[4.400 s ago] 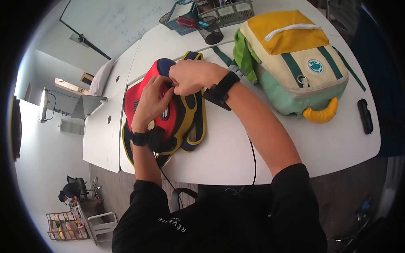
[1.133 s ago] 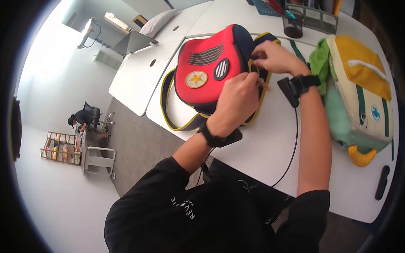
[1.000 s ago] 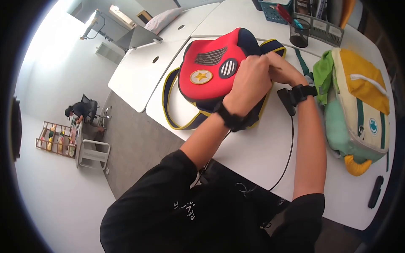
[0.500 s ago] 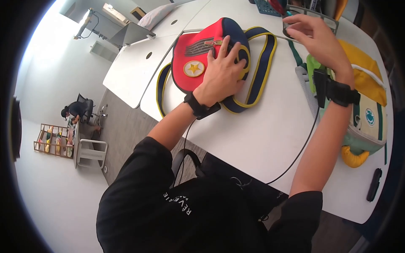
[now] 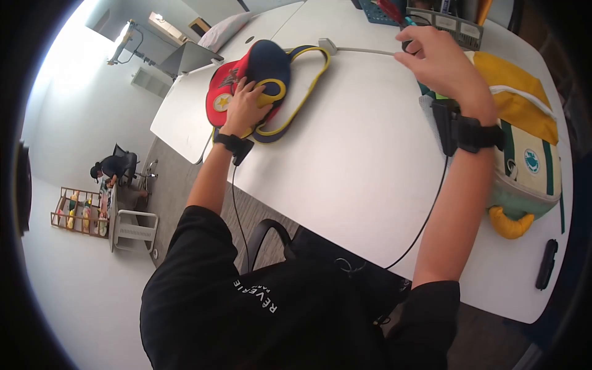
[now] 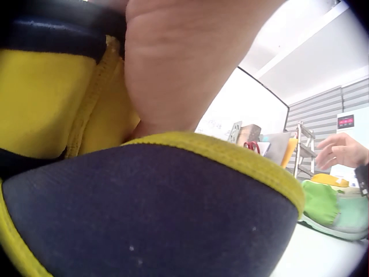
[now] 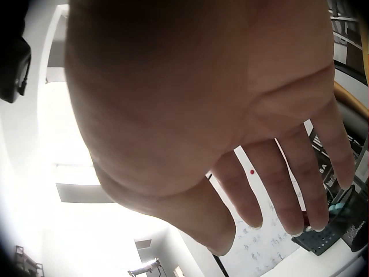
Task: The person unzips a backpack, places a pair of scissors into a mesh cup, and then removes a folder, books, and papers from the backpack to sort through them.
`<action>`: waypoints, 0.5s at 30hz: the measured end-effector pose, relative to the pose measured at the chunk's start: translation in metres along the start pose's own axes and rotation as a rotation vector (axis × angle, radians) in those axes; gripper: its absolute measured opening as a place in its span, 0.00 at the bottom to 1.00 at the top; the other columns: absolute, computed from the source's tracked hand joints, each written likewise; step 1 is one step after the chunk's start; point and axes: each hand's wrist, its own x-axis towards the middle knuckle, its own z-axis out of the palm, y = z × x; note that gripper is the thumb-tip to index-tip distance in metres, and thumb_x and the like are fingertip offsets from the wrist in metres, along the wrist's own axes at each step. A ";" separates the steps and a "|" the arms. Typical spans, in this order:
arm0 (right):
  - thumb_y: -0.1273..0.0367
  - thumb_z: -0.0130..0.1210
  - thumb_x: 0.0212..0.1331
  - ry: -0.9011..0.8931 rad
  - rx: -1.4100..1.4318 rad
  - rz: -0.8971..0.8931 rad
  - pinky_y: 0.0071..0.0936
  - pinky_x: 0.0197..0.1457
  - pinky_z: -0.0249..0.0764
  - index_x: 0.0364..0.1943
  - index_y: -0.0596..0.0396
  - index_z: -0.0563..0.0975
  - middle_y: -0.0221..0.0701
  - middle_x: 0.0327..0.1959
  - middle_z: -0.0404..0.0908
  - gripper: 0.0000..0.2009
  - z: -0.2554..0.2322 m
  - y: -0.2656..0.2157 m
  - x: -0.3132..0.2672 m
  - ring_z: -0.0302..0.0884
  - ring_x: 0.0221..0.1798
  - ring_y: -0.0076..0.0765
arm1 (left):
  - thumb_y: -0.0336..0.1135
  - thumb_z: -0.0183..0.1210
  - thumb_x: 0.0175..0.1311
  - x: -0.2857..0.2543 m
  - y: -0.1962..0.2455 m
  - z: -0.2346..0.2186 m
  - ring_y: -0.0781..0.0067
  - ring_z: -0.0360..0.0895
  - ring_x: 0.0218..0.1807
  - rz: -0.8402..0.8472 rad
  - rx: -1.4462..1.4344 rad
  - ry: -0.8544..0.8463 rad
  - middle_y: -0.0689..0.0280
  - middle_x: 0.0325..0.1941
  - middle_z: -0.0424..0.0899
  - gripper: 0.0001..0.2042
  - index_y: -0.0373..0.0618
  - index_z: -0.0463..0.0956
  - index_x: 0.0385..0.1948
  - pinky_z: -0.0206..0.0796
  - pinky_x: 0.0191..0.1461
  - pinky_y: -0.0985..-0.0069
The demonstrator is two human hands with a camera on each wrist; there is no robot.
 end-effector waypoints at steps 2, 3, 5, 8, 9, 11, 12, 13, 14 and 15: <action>0.63 0.62 0.60 -0.003 -0.031 0.028 0.35 0.51 0.78 0.51 0.57 0.80 0.43 0.44 0.85 0.18 0.012 0.009 0.001 0.84 0.46 0.47 | 0.46 0.70 0.50 0.003 -0.007 0.002 0.47 0.62 0.73 -0.057 0.048 -0.046 0.53 0.63 0.76 0.27 0.47 0.81 0.53 0.64 0.71 0.58; 0.63 0.62 0.60 -0.040 -0.026 0.038 0.35 0.53 0.77 0.52 0.57 0.79 0.42 0.46 0.84 0.18 0.021 0.017 0.004 0.83 0.48 0.45 | 0.46 0.69 0.50 0.005 -0.006 0.003 0.49 0.60 0.75 -0.106 0.021 -0.088 0.54 0.64 0.76 0.26 0.47 0.82 0.52 0.61 0.69 0.45; 0.63 0.61 0.61 -0.120 -0.106 0.040 0.36 0.56 0.76 0.53 0.58 0.78 0.43 0.50 0.82 0.19 0.031 0.029 0.004 0.80 0.52 0.46 | 0.46 0.70 0.50 0.016 0.025 -0.024 0.51 0.58 0.75 -0.114 0.146 -0.247 0.53 0.62 0.75 0.24 0.46 0.82 0.50 0.50 0.68 0.29; 0.61 0.61 0.60 -0.219 -0.239 0.089 0.38 0.61 0.73 0.55 0.58 0.77 0.46 0.54 0.79 0.22 0.025 0.018 0.001 0.77 0.57 0.51 | 0.46 0.70 0.51 0.054 0.070 -0.043 0.52 0.60 0.74 -0.015 0.168 -0.341 0.51 0.59 0.76 0.26 0.42 0.79 0.51 0.44 0.70 0.29; 0.61 0.60 0.61 -0.270 -0.170 0.137 0.38 0.63 0.71 0.57 0.58 0.76 0.47 0.55 0.79 0.22 0.018 0.011 0.001 0.75 0.59 0.51 | 0.45 0.70 0.52 0.069 0.083 -0.041 0.52 0.61 0.73 0.085 0.046 -0.187 0.52 0.59 0.76 0.28 0.43 0.77 0.55 0.46 0.72 0.35; 0.61 0.60 0.61 -0.216 -0.198 0.130 0.39 0.63 0.71 0.57 0.57 0.76 0.47 0.56 0.78 0.22 0.014 0.013 -0.002 0.74 0.60 0.51 | 0.43 0.68 0.55 0.099 0.116 -0.045 0.51 0.68 0.68 0.255 -0.180 0.021 0.51 0.60 0.77 0.30 0.40 0.73 0.59 0.56 0.71 0.53; 0.61 0.60 0.61 -0.175 -0.215 0.101 0.39 0.63 0.71 0.57 0.56 0.76 0.47 0.56 0.78 0.22 0.013 0.014 -0.004 0.74 0.60 0.51 | 0.43 0.68 0.55 0.117 0.134 -0.041 0.50 0.72 0.64 0.290 -0.305 0.057 0.50 0.59 0.78 0.30 0.39 0.73 0.59 0.61 0.67 0.56; 0.61 0.60 0.61 -0.100 -0.186 0.165 0.38 0.61 0.73 0.56 0.54 0.77 0.45 0.53 0.81 0.21 0.008 0.012 -0.008 0.78 0.56 0.51 | 0.43 0.68 0.56 0.135 0.153 -0.034 0.49 0.76 0.60 0.318 -0.429 0.093 0.49 0.57 0.79 0.29 0.38 0.74 0.58 0.66 0.64 0.59; 0.61 0.60 0.61 -0.101 -0.191 0.169 0.38 0.61 0.73 0.56 0.54 0.77 0.45 0.53 0.81 0.21 -0.003 0.007 -0.010 0.78 0.56 0.51 | 0.43 0.67 0.57 0.154 0.171 -0.023 0.47 0.78 0.56 0.351 -0.484 0.117 0.48 0.54 0.80 0.30 0.39 0.71 0.60 0.69 0.60 0.59; 0.61 0.60 0.61 -0.035 -0.249 0.158 0.37 0.58 0.75 0.55 0.54 0.78 0.44 0.50 0.82 0.20 -0.018 0.000 -0.012 0.80 0.52 0.50 | 0.44 0.67 0.58 0.170 0.188 -0.010 0.45 0.81 0.52 0.385 -0.540 0.143 0.46 0.50 0.82 0.31 0.39 0.69 0.61 0.72 0.56 0.59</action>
